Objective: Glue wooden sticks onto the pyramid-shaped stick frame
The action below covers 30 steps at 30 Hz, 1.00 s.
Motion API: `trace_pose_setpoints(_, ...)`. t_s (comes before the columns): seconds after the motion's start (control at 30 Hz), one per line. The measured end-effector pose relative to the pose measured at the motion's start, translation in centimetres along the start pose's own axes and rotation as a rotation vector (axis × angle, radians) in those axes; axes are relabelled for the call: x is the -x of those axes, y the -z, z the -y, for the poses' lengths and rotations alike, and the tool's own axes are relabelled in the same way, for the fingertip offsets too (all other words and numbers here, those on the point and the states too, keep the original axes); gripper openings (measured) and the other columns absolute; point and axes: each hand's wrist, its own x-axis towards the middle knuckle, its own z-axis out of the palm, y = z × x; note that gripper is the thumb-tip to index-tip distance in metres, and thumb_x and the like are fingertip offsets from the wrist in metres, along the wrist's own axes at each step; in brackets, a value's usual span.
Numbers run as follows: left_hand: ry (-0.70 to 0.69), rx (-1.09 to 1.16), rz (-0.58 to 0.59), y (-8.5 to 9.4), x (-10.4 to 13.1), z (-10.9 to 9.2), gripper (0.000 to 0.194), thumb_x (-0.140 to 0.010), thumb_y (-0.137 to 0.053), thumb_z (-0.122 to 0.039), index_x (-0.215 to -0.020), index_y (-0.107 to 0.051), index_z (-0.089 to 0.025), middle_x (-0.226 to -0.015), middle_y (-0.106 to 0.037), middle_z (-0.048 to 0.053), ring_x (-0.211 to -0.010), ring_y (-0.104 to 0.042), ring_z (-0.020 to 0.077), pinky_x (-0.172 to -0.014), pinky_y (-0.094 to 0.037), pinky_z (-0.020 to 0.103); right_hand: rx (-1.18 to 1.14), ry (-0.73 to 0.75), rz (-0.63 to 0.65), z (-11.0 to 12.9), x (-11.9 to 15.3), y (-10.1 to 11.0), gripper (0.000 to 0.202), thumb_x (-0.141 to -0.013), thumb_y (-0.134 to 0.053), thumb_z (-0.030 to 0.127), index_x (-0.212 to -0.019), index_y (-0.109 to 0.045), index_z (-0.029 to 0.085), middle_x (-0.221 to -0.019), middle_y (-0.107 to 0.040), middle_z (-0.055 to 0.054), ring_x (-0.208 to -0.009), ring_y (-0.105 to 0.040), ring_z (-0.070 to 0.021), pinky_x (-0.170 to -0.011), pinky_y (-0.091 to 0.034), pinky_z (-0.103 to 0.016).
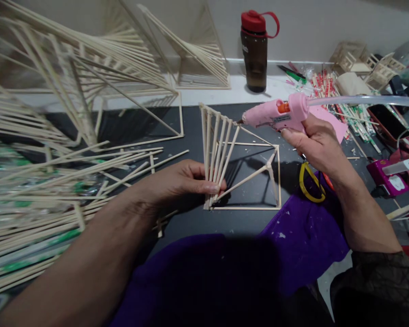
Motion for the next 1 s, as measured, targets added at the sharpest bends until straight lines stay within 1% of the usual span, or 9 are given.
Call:
trace_pose_setpoints(0.1,-0.010,0.005,0.001,0.1,0.0,0.1,0.020,-0.053,-0.089,-0.022,-0.066,-0.076,-0.014,-0.062,-0.069,0.005,-0.056,-0.058,0.0121,-0.055,-0.045,0.023,0.025,0.019,0.029,0.1,-0.1,0.1,0.031,-0.085,-0.064,0.028,-0.058,-0.055,0.019,-0.052,-0.048,0.005,-0.046,-0.042,-0.0074,-0.046,-0.029,-0.024)
trace_pose_setpoints(0.2,-0.004,0.009,0.005,0.0,0.0,0.0,0.020,-0.052,-0.088,-0.021,-0.066,-0.076,-0.014,-0.062,-0.069,0.005,-0.056,-0.058,0.0116,-0.055,-0.045,0.023,0.034,0.027,0.024,0.1,-0.1,0.1,0.031,-0.085,-0.064,0.028,-0.057,-0.055,0.020,-0.052,-0.048,0.005,-0.046,-0.042,-0.0078,-0.046,-0.028,-0.025)
trace_pose_setpoints(0.43,-0.002,0.004,0.003,-0.1,0.1,-0.1,0.020,-0.053,-0.088,-0.022,-0.066,-0.076,-0.014,-0.062,-0.069,0.004,-0.056,-0.058,0.0118,-0.055,-0.045,0.023,0.011,0.040,0.023,0.1,0.0,-0.1,0.031,-0.087,-0.064,0.027,-0.058,-0.055,0.020,-0.054,-0.048,0.005,-0.048,-0.042,-0.0076,-0.049,-0.030,-0.025)
trace_pose_setpoints(0.63,-0.005,0.000,0.008,0.0,0.0,0.0,0.020,-0.053,-0.088,-0.022,-0.066,-0.076,-0.013,-0.062,-0.068,0.004,-0.056,-0.057,0.0120,-0.055,-0.043,0.024,0.018,0.002,0.029,0.2,0.0,-0.1,0.031,-0.085,-0.064,0.027,-0.057,-0.054,0.020,-0.052,-0.048,0.005,-0.048,-0.041,-0.0085,-0.047,-0.028,-0.025)
trace_pose_setpoints(0.7,0.000,0.003,0.009,0.0,0.0,0.0,0.020,-0.053,-0.088,-0.022,-0.066,-0.075,-0.013,-0.062,-0.068,0.004,-0.056,-0.056,0.0120,-0.055,-0.043,0.024,0.004,-0.018,0.056,-0.1,-0.1,0.0,0.032,-0.086,-0.065,0.031,-0.058,-0.055,0.019,-0.052,-0.049,0.004,-0.050,-0.043,-0.0090,-0.047,-0.029,-0.024)
trace_pose_setpoints(0.8,0.009,0.015,0.008,0.1,-0.1,-0.1,0.020,-0.053,-0.088,-0.021,-0.066,-0.075,-0.014,-0.061,-0.068,0.004,-0.055,-0.056,0.0114,-0.054,-0.043,0.024,-0.093,-0.077,0.115,-0.7,-0.3,0.2,0.036,-0.088,-0.063,0.042,-0.061,-0.060,0.018,-0.053,-0.052,0.002,-0.049,-0.046,-0.0083,-0.047,-0.032,-0.023)
trace_pose_setpoints(0.87,0.022,0.012,0.005,0.1,-0.1,-0.2,0.019,-0.054,-0.088,-0.022,-0.065,-0.075,-0.014,-0.061,-0.068,0.004,-0.055,-0.056,0.0110,-0.055,-0.043,0.023,-0.208,-0.122,0.145,-1.0,-0.6,0.2,0.037,-0.085,-0.065,0.049,-0.066,-0.063,0.017,-0.056,-0.055,0.001,-0.048,-0.046,-0.0073,-0.046,-0.033,-0.021)
trace_pose_setpoints(0.93,0.037,0.001,-0.002,0.0,0.0,-0.3,0.020,-0.053,-0.089,-0.023,-0.065,-0.075,-0.014,-0.061,-0.068,0.004,-0.055,-0.057,0.0109,-0.055,-0.043,0.022,-0.344,-0.154,0.152,-1.1,-0.8,0.3,0.039,-0.082,-0.066,0.056,-0.073,-0.065,0.018,-0.063,-0.060,0.000,-0.049,-0.047,-0.0074,-0.045,-0.034,-0.021)
trace_pose_setpoints(1.0,0.052,-0.004,-0.013,-0.1,0.1,-0.4,0.022,-0.051,-0.090,-0.024,-0.064,-0.075,-0.015,-0.060,-0.068,0.003,-0.054,-0.057,0.0111,-0.054,-0.043,0.022,-0.482,-0.174,0.131,-1.3,-1.2,0.4,0.044,-0.081,-0.061,0.062,-0.080,-0.064,0.018,-0.069,-0.064,-0.001,-0.051,-0.051,-0.0084,-0.045,-0.037,-0.020)
